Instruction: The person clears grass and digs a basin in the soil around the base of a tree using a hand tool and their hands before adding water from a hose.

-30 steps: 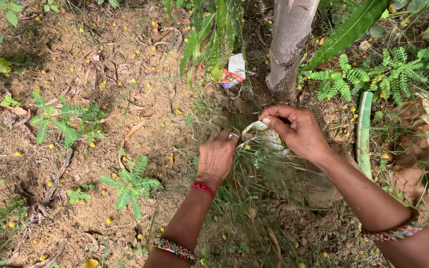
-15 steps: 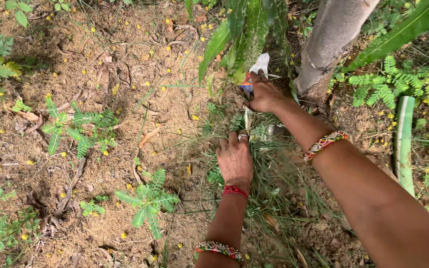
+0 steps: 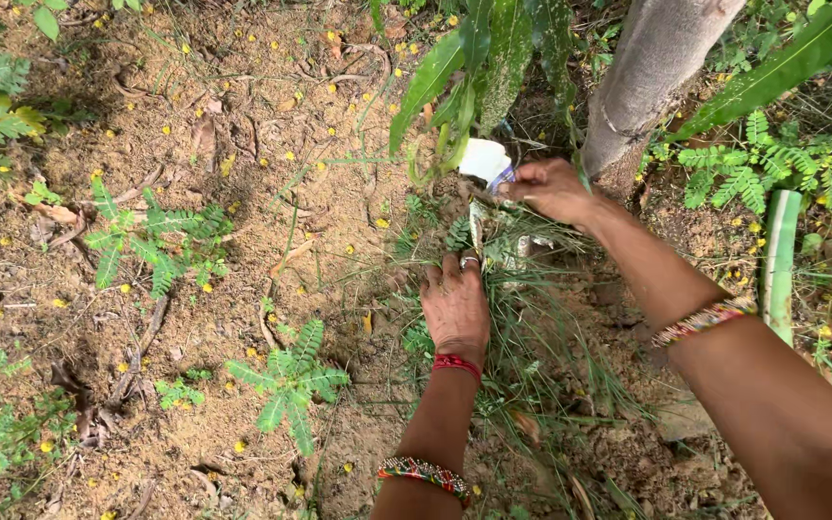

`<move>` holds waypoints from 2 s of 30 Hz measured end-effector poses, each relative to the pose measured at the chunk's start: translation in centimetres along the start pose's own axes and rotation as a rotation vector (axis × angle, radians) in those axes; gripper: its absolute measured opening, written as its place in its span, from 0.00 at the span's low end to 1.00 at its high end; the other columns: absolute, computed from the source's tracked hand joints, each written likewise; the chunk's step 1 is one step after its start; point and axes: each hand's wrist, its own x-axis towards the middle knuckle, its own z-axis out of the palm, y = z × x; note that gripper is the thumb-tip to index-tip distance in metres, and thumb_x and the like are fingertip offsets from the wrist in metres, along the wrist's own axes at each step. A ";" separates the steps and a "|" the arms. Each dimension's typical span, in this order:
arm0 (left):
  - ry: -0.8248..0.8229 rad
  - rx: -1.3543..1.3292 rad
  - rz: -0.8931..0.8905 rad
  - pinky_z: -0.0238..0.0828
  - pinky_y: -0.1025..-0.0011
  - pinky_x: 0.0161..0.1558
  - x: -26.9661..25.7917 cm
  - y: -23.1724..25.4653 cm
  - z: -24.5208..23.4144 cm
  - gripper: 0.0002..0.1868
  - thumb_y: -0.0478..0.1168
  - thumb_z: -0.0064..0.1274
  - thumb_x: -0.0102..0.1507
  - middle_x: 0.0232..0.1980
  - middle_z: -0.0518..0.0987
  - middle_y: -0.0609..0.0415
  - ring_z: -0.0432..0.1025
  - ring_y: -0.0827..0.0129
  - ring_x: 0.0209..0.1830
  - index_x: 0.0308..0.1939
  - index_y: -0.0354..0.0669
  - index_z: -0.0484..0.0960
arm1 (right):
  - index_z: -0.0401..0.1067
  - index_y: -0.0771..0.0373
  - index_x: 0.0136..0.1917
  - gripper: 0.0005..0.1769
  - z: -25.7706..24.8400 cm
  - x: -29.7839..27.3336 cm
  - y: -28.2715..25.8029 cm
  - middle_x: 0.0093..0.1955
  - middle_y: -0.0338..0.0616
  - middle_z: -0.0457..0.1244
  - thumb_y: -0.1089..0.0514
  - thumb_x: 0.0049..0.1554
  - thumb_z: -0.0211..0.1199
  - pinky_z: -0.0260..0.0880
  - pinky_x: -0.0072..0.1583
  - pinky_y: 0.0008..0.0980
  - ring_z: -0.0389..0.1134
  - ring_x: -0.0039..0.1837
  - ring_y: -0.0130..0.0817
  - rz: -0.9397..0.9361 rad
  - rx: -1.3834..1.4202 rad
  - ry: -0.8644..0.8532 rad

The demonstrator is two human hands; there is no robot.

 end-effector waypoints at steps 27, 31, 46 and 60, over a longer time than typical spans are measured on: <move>-0.181 -0.418 -0.517 0.75 0.58 0.55 -1.6 -10.3 -24.9 0.16 0.35 0.52 0.60 0.57 0.79 0.33 0.75 0.47 0.59 0.51 0.31 0.80 | 0.47 0.55 0.84 0.55 1.8 -27.2 -16.9 0.74 0.45 0.62 0.62 0.50 0.73 0.63 0.74 0.38 0.66 0.71 0.31 -0.543 0.948 -0.090; -0.006 -0.533 -0.663 0.74 0.59 0.54 -6.3 -12.1 -28.7 0.19 0.37 0.54 0.59 0.55 0.81 0.37 0.78 0.50 0.56 0.53 0.35 0.80 | 0.45 0.50 0.86 0.59 2.2 -29.3 -21.2 0.77 0.41 0.62 0.66 0.50 0.74 0.52 0.46 0.47 0.58 0.51 0.39 -0.507 0.812 -0.118; 0.377 -0.584 -0.940 0.73 0.58 0.54 -19.6 -25.0 -36.4 0.19 0.40 0.57 0.59 0.50 0.84 0.38 0.79 0.51 0.53 0.52 0.38 0.83 | 0.48 0.56 0.83 0.59 15.8 -31.1 -33.8 0.76 0.45 0.59 0.67 0.49 0.80 0.68 0.75 0.42 0.62 0.77 0.37 -1.074 0.844 -0.512; 0.660 -0.412 -1.225 0.73 0.56 0.56 -36.5 -37.3 -41.9 0.19 0.35 0.53 0.59 0.50 0.83 0.36 0.79 0.50 0.52 0.55 0.40 0.83 | 0.48 0.59 0.82 0.62 31.1 -37.6 -45.7 0.76 0.45 0.57 0.59 0.44 0.83 0.62 0.77 0.45 0.59 0.77 0.40 -1.223 0.756 -0.899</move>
